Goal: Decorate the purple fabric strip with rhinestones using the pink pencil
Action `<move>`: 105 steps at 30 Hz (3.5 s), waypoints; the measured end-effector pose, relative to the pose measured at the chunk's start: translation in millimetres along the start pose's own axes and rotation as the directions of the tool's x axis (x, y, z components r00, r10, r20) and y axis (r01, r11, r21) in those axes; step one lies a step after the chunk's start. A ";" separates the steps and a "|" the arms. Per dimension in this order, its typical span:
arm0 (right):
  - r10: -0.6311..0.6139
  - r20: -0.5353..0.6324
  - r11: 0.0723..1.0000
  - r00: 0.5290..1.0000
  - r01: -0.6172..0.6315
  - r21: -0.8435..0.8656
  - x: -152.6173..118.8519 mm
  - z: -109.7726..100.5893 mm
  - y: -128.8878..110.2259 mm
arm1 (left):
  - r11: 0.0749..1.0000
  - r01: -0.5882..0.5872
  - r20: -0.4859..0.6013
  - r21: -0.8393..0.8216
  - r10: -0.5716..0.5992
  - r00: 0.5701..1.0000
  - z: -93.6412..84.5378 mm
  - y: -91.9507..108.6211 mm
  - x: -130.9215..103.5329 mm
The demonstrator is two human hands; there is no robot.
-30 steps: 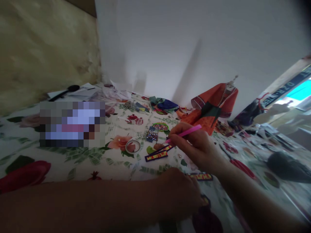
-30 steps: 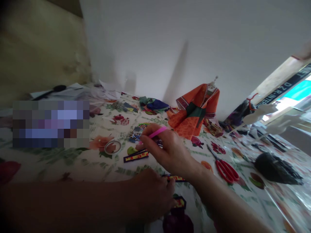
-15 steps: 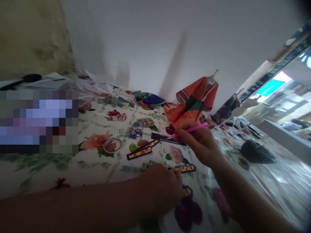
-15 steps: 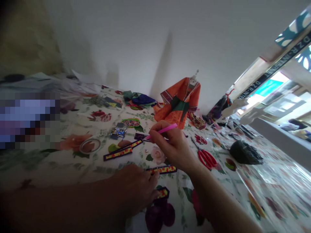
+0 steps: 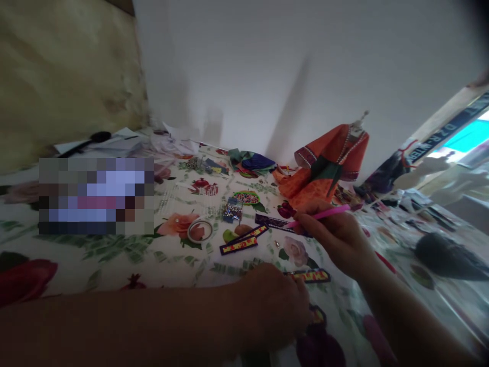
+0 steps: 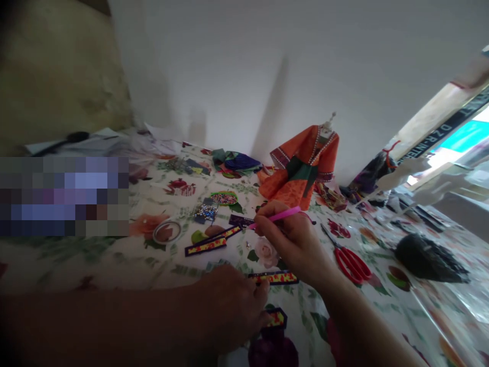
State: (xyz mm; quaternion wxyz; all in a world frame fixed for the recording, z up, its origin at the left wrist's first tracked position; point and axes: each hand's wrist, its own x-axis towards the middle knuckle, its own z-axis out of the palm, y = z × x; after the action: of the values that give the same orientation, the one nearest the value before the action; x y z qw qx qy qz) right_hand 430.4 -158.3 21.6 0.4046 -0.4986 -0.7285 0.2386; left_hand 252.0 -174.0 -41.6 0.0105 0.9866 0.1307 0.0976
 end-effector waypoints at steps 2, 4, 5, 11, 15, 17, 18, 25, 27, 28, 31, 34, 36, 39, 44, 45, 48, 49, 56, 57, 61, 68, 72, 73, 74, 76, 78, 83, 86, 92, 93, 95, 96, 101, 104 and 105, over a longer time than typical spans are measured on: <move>-0.001 0.001 1.000 1.000 0.001 -0.007 -0.6 -0.1 1.0 | 1.000 -0.002 0.000 -0.007 0.002 1.000 0.0 -0.2 -0.5; 0.007 0.008 1.000 1.000 -0.007 -0.009 -1.3 -0.2 0.9 | 1.000 -0.011 0.001 -0.011 0.011 1.000 0.4 -0.5 -0.4; 0.015 0.011 1.000 1.000 -0.015 -0.009 -1.7 -0.3 0.6 | 1.000 -0.013 0.002 -0.011 0.013 1.000 0.7 -0.7 -0.2; 0.038 0.008 0.999 0.999 -0.038 -0.005 -3.3 -1.1 -0.4 | 1.000 -0.001 -0.005 -0.030 0.001 1.000 0.4 -1.3 0.2; 0.034 0.012 0.999 0.999 -0.034 -0.004 -3.0 -0.9 -2.6 | 0.999 0.003 -0.008 -0.035 -0.004 1.000 -0.5 -0.1 -1.6; 0.044 0.010 0.998 0.999 -0.044 -0.036 -2.9 -0.9 -4.9 | 0.999 0.002 -0.002 -0.037 -0.003 1.000 -0.6 0.1 -1.8; 0.043 0.006 0.998 0.999 -0.042 -0.054 -2.9 -1.0 -5.9 | 0.999 0.003 0.002 -0.037 -0.003 1.000 -0.5 -0.1 -1.6; 0.015 -0.002 1.000 1.000 -0.015 -0.024 -2.6 -2.4 -4.6 | 0.999 0.010 0.026 -0.032 -0.009 1.000 -2.9 -2.0 0.1; 0.012 -0.006 1.000 1.000 -0.012 -0.004 -2.3 -2.6 -4.3 | 0.999 0.006 0.038 -0.034 -0.005 0.999 -5.3 -2.1 0.2; 0.014 -0.005 1.000 1.000 -0.014 0.007 -2.2 -2.7 -4.5 | 0.999 0.007 0.043 -0.033 -0.005 0.999 -6.4 -2.2 0.3; 0.017 0.001 0.999 1.000 -0.017 0.045 -2.0 -3.1 -6.6 | 1.000 0.002 0.054 -0.025 0.000 0.999 -8.1 -1.9 0.9; -0.014 -0.024 0.999 1.000 0.015 0.035 -1.9 -4.2 -9.9 | 1.000 0.004 0.058 -0.021 -0.003 0.998 -7.5 -1.4 1.2; -0.042 -0.041 0.999 0.998 0.042 0.009 -1.7 -5.2 -11.9 | 1.000 0.018 0.057 -0.013 -0.017 0.998 -7.1 -1.2 1.3; -0.056 -0.041 0.998 0.998 0.055 -0.028 -0.6 -7.0 -14.4 | 0.999 0.034 0.066 0.003 -0.034 0.997 -7.1 -1.8 1.5; -0.116 -0.046 0.993 0.992 0.117 0.007 1.9 -12.5 -17.2 | 1.000 0.019 0.086 0.003 -0.019 0.996 -7.1 -4.0 2.4; -0.126 -0.040 0.992 0.991 0.127 0.023 1.9 -14.4 -17.3 | 0.999 0.033 0.089 0.004 -0.033 0.995 -7.2 -4.3 2.5; -0.137 -0.016 0.990 0.990 0.137 0.027 -0.8 -20.6 -17.0 | 0.999 0.052 0.102 -0.005 -0.051 0.993 -7.7 -5.0 2.9; -0.139 -0.014 0.990 0.990 0.140 0.014 -2.5 -22.4 -16.6 | 0.999 0.052 0.106 -0.006 -0.051 0.993 -8.0 -5.0 2.9; -0.082 0.013 0.995 0.997 0.083 -0.058 -8.9 -17.5 -3.9 | 0.999 0.044 0.144 0.017 -0.047 0.989 -10.4 -4.1 4.0; -0.070 0.029 0.996 0.997 0.072 -0.056 -8.1 -15.1 -2.1 | 0.999 0.043 0.149 0.018 -0.045 0.988 -10.9 -4.2 4.1; -0.096 0.110 0.990 0.989 0.106 -0.096 -10.4 -11.7 1.9 | 0.999 0.045 0.137 -0.003 -0.044 0.990 -11.7 -5.2 3.6; -0.027 0.146 0.970 0.989 0.061 -0.233 -47.9 -18.8 10.6 | 0.999 0.046 -0.080 -0.024 -0.048 0.996 4.1 -7.6 3.0; -0.052 0.131 0.971 0.990 0.080 -0.224 -61.6 -13.6 17.1 | 0.999 0.031 -0.240 -0.027 -0.037 0.970 13.8 -7.2 1.4; -0.062 0.126 0.971 0.990 0.089 -0.221 -62.6 -12.2 18.1 | 0.999 0.026 -0.255 -0.018 -0.030 0.967 14.8 -7.1 0.6; -0.073 0.120 0.969 0.990 0.099 -0.225 -63.0 -11.0 18.9 | 1.000 0.021 -0.259 -0.009 -0.022 0.966 15.2 -7.1 -0.4; -0.096 0.117 0.962 0.988 0.122 -0.245 -62.6 -9.2 20.0 | 1.000 0.014 -0.243 0.006 -0.012 0.970 15.0 -7.0 -2.0; -0.107 0.130 0.953 0.986 0.139 -0.270 -62.3 -8.6 20.6 | 1.000 0.006 -0.229 0.012 -0.003 0.973 15.0 -7.0 -3.0; -0.114 0.099 0.950 0.988 0.138 -0.279 -66.2 -13.4 20.8 | 1.000 0.004 -0.279 0.024 0.003 0.960 19.5 -7.5 -2.4; -0.072 0.054 0.967 0.996 0.083 -0.243 -69.0 -18.6 20.3 | 1.000 0.002 -0.294 0.023 0.005 0.956 21.3 -7.4 -2.2; -0.031 0.100 0.971 0.994 0.053 -0.231 -69.1 -17.8 21.6 | 1.000 0.018 -0.274 0.008 -0.015 0.962 18.8 -6.1 -4.5; -0.025 0.108 0.971 0.994 0.050 -0.234 -68.8 -16.6 22.3 | 1.000 0.020 -0.265 0.003 -0.019 0.964 17.7 -6.2 -4.6; -0.020 0.122 0.969 0.992 0.049 -0.241 -68.3 -14.5 23.9 | 1.000 0.005 -0.234 -0.007 -0.006 0.972 14.9 -6.6 -4.3; -0.021 0.128 0.967 0.992 0.053 -0.248 -68.2 -14.0 24.6 | 1.000 0.000 -0.223 -0.011 -0.002 0.975 13.5 -6.9 -3.9; -0.047 0.113 0.963 0.993 0.075 -0.257 -68.3 -18.6 24.0 | 1.000 -0.004 -0.265 0.014 0.007 0.964 10.6 -6.6 -1.8; -0.057 0.079 0.963 0.995 0.076 -0.259 -68.5 -22.5 21.6 | 1.000 -0.008 -0.274 0.018 0.012 0.962 13.2 -5.9 -1.9; -0.056 0.077 0.963 0.995 0.074 -0.260 -68.6 -22.6 21.0 | 1.000 -0.004 -0.270 0.012 0.008 0.963 14.3 -5.8 -2.2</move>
State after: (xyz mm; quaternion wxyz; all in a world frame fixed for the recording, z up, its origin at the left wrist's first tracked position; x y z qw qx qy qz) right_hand 472.4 -214.5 -5.7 0.3174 -0.5151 -0.7832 0.1436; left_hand 251.2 -168.9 -56.3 -0.0133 0.9645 0.1285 0.2304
